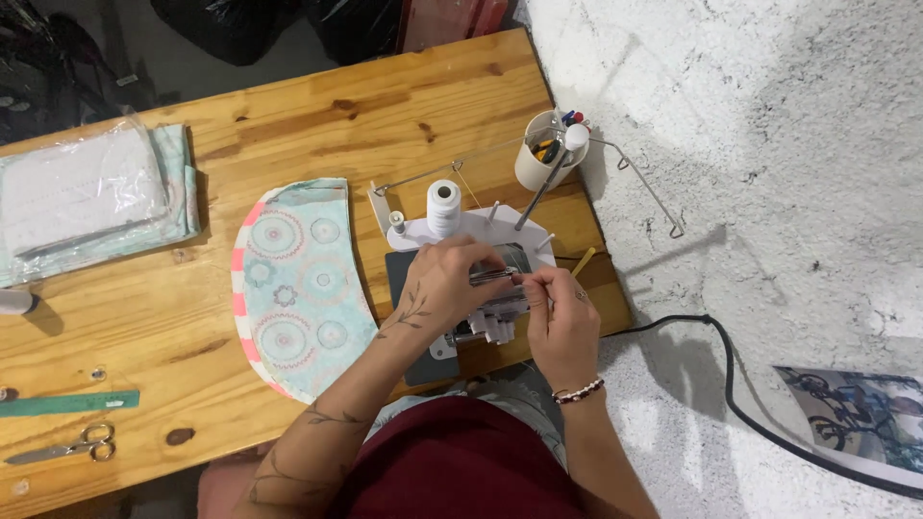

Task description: The person is threading a serger (overlock sewing machine) by guiding thread through various tension disks and loopers using their hands and tweezers.

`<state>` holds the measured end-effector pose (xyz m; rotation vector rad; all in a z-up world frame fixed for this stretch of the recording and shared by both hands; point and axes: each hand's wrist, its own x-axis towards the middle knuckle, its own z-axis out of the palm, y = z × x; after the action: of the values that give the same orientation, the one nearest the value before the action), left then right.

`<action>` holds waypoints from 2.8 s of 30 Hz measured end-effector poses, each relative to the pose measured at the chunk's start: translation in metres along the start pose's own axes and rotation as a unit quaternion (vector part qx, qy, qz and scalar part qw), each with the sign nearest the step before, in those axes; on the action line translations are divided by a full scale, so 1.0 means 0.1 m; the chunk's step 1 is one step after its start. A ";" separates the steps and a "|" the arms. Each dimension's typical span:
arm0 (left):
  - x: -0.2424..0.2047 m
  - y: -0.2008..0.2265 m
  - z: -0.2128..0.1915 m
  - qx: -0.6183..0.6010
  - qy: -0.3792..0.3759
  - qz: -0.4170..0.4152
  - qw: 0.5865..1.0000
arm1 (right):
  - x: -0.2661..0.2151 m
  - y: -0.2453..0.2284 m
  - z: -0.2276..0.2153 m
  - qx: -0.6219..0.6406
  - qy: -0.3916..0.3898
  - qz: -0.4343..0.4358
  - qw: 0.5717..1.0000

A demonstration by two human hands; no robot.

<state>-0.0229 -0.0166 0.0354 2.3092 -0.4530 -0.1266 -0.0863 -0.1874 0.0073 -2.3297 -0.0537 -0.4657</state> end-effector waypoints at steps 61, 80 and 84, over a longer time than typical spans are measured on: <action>-0.05 -0.19 0.08 -0.260 0.004 -0.035 0.965 | 0.30 -0.11 0.01 0.305 -0.062 0.061 0.948; -0.12 -0.06 -0.21 -0.471 0.116 0.038 0.873 | 0.45 0.00 -0.06 0.184 0.024 0.074 0.980; -0.17 0.03 -0.27 -0.467 0.122 0.096 0.870 | 0.47 -0.13 -0.12 0.145 0.045 0.034 0.988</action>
<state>-0.0333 0.0055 0.0553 1.2910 -0.3706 0.0464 -0.0483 -0.1915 0.0402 -2.0165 0.0019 -0.4941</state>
